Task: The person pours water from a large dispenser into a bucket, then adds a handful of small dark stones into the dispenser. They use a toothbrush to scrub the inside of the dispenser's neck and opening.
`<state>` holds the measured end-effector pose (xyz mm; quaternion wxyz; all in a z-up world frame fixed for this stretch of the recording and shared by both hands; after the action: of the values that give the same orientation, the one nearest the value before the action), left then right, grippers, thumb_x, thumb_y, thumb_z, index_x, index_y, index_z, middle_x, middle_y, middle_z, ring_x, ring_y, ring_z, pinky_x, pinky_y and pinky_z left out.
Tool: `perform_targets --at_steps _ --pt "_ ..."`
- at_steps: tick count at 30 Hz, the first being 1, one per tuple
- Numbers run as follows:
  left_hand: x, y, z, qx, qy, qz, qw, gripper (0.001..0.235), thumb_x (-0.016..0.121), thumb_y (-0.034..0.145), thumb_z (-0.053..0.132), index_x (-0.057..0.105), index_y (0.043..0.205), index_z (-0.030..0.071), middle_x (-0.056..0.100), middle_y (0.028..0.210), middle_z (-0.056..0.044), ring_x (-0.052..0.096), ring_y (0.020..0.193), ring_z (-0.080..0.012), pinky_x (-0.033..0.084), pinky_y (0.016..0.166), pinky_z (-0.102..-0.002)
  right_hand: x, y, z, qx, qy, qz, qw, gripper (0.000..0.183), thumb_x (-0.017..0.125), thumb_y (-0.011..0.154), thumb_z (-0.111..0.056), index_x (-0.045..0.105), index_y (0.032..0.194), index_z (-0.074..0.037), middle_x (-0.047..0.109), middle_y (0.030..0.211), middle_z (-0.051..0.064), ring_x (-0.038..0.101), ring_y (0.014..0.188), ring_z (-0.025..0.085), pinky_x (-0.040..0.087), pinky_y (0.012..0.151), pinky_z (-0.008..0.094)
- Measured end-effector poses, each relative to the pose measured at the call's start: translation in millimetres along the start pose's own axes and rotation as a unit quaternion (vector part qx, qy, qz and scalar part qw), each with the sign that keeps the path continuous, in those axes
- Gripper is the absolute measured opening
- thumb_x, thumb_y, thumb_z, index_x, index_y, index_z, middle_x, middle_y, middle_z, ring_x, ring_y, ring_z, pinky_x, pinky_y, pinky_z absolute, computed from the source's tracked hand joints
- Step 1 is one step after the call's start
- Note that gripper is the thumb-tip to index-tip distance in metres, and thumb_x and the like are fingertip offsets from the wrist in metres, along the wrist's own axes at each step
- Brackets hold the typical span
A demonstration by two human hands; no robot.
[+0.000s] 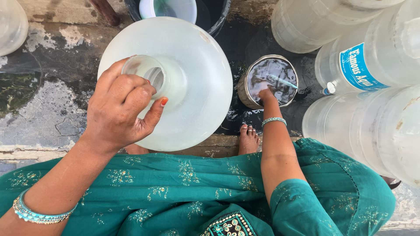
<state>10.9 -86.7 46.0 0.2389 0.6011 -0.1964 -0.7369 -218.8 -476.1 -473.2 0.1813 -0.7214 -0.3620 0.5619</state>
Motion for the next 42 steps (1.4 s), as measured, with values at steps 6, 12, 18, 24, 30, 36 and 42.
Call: perform_targets --at_steps 6,12,18,24,30,36,42 --pt "6 -1 -4 0.011 0.000 0.020 1.000 0.021 0.081 0.095 0.017 0.065 0.102 0.006 0.063 0.112 -0.011 0.064 0.121 -0.0396 0.055 0.100 -0.046 13 4 10 0.025 0.141 -0.061 0.988 0.079 0.066 0.084 -0.052 0.050 0.147 -0.007 0.053 0.148 0.015 0.048 0.135 0.032 0.035 0.113 0.046" --pt "16 4 -4 0.017 -0.022 0.037 0.999 0.024 0.084 0.099 0.020 0.066 0.107 0.007 0.045 0.145 -0.017 0.055 0.133 -0.0346 0.057 0.102 -0.041 1 5 -17 0.012 0.358 -0.075 0.931 0.076 0.068 0.082 -0.049 0.056 0.143 -0.007 0.060 0.144 0.013 0.054 0.132 0.030 0.039 0.112 0.043" --pt "13 17 -7 -0.003 -0.056 0.065 0.996 0.025 0.085 0.088 0.015 0.067 0.102 0.005 0.038 0.142 -0.027 0.044 0.137 -0.0440 0.059 0.106 -0.044 7 10 -14 0.044 0.442 -0.046 0.895 0.076 0.070 0.079 -0.050 0.058 0.142 -0.010 0.065 0.142 0.013 0.059 0.132 0.027 0.042 0.113 0.040" --pt "9 28 -16 -0.029 -0.060 0.083 0.994 0.081 0.096 0.078 0.026 0.044 0.129 -0.010 0.042 0.140 -0.017 0.053 0.127 -0.0390 0.054 0.103 -0.050 15 16 0 0.096 0.377 -0.057 0.920 0.077 0.074 0.086 -0.053 0.048 0.146 -0.013 0.046 0.146 0.013 0.040 0.136 0.033 0.028 0.116 0.060" --pt "36 24 -34 -0.071 -0.172 0.028 0.982 0.083 0.100 0.077 0.034 0.049 0.139 0.011 0.062 0.124 -0.011 0.065 0.114 -0.0261 0.055 0.099 -0.038 -2 -8 -18 0.034 0.570 -0.053 0.819 0.044 0.071 0.078 -0.042 0.071 0.114 -0.017 0.076 0.112 0.001 0.067 0.108 0.023 0.041 0.094 0.049" --pt "59 14 -59 -0.142 -0.302 0.012 0.943 0.068 0.094 0.094 0.026 0.045 0.137 0.008 0.070 0.124 -0.010 0.072 0.117 -0.0188 0.060 0.105 -0.033 -26 -27 -58 -0.131 0.800 -0.175 0.559 0.036 0.067 0.095 -0.039 0.074 0.107 -0.006 0.074 0.107 0.014 0.069 0.098 0.030 0.056 0.086 0.044" --pt "63 12 -64 -0.140 -0.334 0.019 0.932 0.064 0.093 0.098 0.022 0.045 0.138 0.008 0.072 0.126 -0.009 0.072 0.120 -0.0191 0.060 0.108 -0.035 -27 -20 -36 -0.063 0.902 -0.125 0.409 0.025 0.059 0.093 -0.032 0.071 0.099 -0.011 0.073 0.108 0.012 0.071 0.103 0.033 0.060 0.088 0.050"
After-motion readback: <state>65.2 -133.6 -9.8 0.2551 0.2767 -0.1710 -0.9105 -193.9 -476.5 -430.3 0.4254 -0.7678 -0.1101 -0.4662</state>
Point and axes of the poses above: each hand's wrist, its own y-axis towards the middle knuckle, its own x-axis out of the palm, z = x × y, the point moved 10 cm from there along y, towards the middle knuckle
